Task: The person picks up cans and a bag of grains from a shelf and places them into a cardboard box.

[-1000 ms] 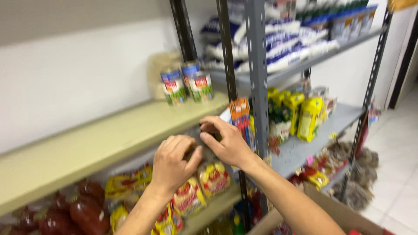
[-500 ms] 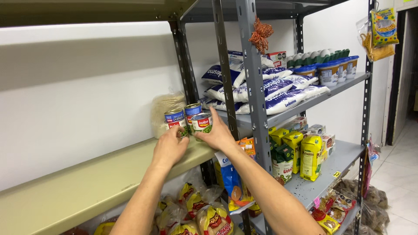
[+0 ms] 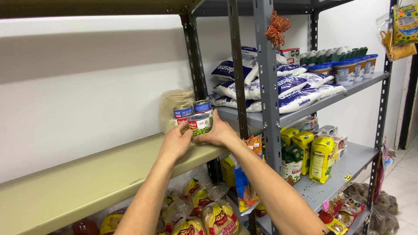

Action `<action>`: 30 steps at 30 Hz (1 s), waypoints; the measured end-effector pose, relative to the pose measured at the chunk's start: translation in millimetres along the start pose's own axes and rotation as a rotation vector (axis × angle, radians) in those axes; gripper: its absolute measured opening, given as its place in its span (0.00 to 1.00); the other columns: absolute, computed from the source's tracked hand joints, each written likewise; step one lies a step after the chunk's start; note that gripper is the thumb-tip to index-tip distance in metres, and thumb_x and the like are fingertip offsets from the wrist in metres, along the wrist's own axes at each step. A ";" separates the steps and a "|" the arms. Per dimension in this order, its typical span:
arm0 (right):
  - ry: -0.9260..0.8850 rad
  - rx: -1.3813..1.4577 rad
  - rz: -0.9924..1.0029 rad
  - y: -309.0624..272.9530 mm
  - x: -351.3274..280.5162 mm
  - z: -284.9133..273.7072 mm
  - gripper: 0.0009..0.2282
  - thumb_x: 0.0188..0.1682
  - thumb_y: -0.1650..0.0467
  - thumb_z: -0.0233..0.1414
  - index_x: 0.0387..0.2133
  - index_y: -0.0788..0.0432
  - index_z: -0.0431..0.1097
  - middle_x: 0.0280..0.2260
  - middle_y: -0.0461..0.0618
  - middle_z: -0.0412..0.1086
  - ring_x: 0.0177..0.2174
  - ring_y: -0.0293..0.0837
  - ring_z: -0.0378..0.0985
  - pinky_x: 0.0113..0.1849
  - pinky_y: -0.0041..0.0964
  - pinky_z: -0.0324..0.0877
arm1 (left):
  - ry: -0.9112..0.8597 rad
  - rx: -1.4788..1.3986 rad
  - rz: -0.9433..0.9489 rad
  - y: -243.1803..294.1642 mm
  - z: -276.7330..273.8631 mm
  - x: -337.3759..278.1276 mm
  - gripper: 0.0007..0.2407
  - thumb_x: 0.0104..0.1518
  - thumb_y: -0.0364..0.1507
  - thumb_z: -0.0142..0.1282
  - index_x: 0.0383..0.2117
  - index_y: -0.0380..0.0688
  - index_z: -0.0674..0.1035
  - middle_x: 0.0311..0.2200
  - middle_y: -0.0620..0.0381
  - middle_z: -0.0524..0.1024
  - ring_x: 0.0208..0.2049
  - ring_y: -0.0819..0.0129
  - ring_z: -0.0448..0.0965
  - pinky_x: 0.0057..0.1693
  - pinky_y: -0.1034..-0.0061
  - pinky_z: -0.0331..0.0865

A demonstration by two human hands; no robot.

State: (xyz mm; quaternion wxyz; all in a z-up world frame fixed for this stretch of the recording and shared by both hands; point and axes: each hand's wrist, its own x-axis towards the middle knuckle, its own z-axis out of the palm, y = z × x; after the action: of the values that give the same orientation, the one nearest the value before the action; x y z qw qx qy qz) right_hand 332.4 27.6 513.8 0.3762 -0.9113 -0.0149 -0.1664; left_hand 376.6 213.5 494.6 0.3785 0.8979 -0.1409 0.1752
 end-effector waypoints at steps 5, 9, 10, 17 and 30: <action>0.030 -0.048 -0.075 -4.0 -3.6 2.2 0.42 0.31 0.48 0.69 0.61 0.52 0.71 0.58 0.52 0.77 0.64 0.57 0.72 0.65 0.54 0.68 | 0.041 -0.056 0.057 1.9 -1.1 -4.7 0.23 0.59 0.43 0.56 0.61 0.53 0.83 0.47 0.55 0.88 0.57 0.51 0.84 0.63 0.55 0.73; 0.080 0.055 -0.090 -25.5 -57.5 -14.3 0.45 0.29 0.47 0.68 0.62 0.53 0.71 0.57 0.55 0.78 0.63 0.59 0.73 0.63 0.56 0.70 | 0.072 -0.120 0.098 28.4 -19.5 -42.0 0.27 0.56 0.48 0.61 0.59 0.48 0.82 0.47 0.48 0.88 0.56 0.45 0.83 0.62 0.50 0.73; 0.101 0.113 -0.096 -27.7 -68.5 -18.1 0.46 0.29 0.47 0.68 0.64 0.54 0.70 0.57 0.58 0.77 0.63 0.61 0.73 0.62 0.57 0.70 | 0.104 -0.183 0.099 34.8 -22.0 -50.1 0.25 0.56 0.47 0.61 0.57 0.48 0.82 0.45 0.49 0.88 0.54 0.48 0.85 0.61 0.52 0.73; 0.182 0.226 -0.221 -17.9 -123.3 -34.6 0.48 0.31 0.47 0.66 0.66 0.59 0.67 0.49 0.68 0.79 0.56 0.67 0.79 0.55 0.60 0.74 | 0.198 -0.458 0.193 37.9 -8.9 -82.5 0.19 0.54 0.43 0.70 0.46 0.48 0.81 0.33 0.54 0.85 0.36 0.64 0.87 0.48 0.63 0.79; -0.066 0.162 -0.078 161.1 -256.4 -12.1 0.44 0.31 0.55 0.74 0.64 0.54 0.66 0.50 0.64 0.80 0.52 0.69 0.81 0.51 0.64 0.76 | -0.090 -0.577 0.009 18.2 127.8 -263.6 0.21 0.42 0.36 0.81 0.35 0.43 0.78 0.36 0.45 0.83 0.34 0.54 0.92 0.45 0.65 0.88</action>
State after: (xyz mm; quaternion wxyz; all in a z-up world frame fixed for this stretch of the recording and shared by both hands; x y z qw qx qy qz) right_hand 111.3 -71.0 331.4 0.4412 -0.8817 -0.0764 -0.1490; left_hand 159.2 139.8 311.7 0.6107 0.7595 -0.2053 0.0896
